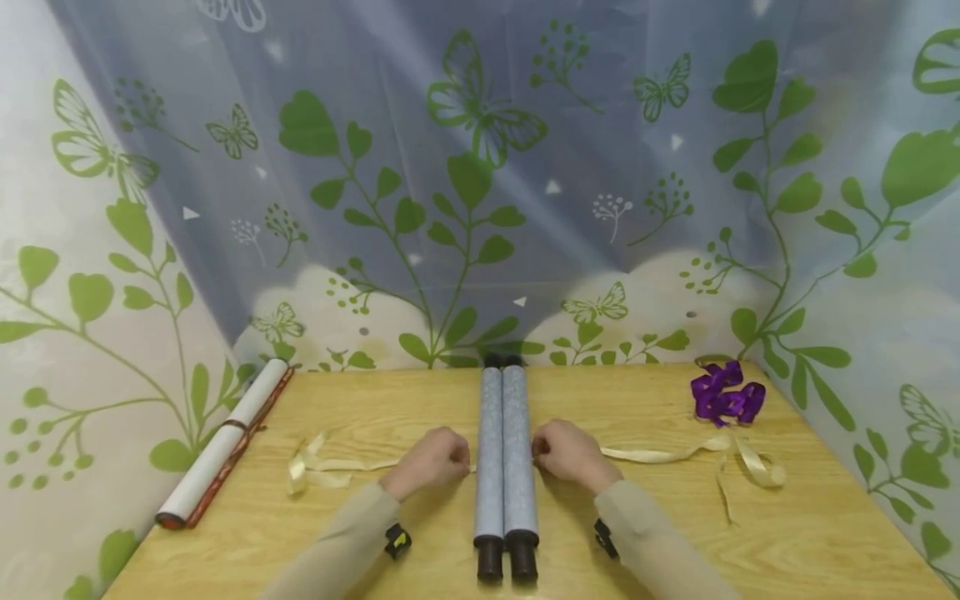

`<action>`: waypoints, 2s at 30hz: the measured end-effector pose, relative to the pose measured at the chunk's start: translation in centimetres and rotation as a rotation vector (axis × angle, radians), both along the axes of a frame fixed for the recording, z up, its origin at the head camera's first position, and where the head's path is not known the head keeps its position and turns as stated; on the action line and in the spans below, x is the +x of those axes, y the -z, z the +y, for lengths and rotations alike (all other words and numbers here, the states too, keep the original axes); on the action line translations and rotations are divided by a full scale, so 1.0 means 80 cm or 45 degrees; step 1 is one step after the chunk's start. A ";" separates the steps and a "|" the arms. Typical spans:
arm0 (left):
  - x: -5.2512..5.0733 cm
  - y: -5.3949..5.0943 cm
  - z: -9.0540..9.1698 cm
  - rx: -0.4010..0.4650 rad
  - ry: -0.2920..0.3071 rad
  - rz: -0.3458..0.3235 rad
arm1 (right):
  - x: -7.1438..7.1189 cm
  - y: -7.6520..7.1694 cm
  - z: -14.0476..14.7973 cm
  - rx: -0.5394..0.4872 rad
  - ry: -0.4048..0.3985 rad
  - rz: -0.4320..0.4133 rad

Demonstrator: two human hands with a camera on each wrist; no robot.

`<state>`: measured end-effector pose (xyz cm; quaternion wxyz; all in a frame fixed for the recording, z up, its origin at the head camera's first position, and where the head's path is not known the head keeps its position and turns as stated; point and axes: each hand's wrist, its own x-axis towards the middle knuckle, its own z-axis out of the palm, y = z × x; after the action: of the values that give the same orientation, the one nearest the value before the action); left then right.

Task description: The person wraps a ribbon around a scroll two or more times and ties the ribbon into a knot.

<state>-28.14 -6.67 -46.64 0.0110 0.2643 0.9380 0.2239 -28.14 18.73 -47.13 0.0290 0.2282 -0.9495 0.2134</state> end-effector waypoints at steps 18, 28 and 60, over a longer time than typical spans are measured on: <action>-0.019 0.001 0.019 -0.140 -0.059 0.033 | -0.020 -0.005 -0.008 0.093 0.065 0.004; -0.028 0.001 0.018 -0.116 -0.075 0.002 | -0.028 -0.005 -0.008 0.094 0.074 0.004; -0.042 0.010 0.004 -0.059 0.052 -0.139 | -0.032 -0.006 0.008 0.077 -0.095 -0.064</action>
<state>-31.48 -6.32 -47.46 0.0729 0.2705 0.9354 0.2158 -30.72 19.35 -46.67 -0.0098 0.2587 -0.9468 0.1911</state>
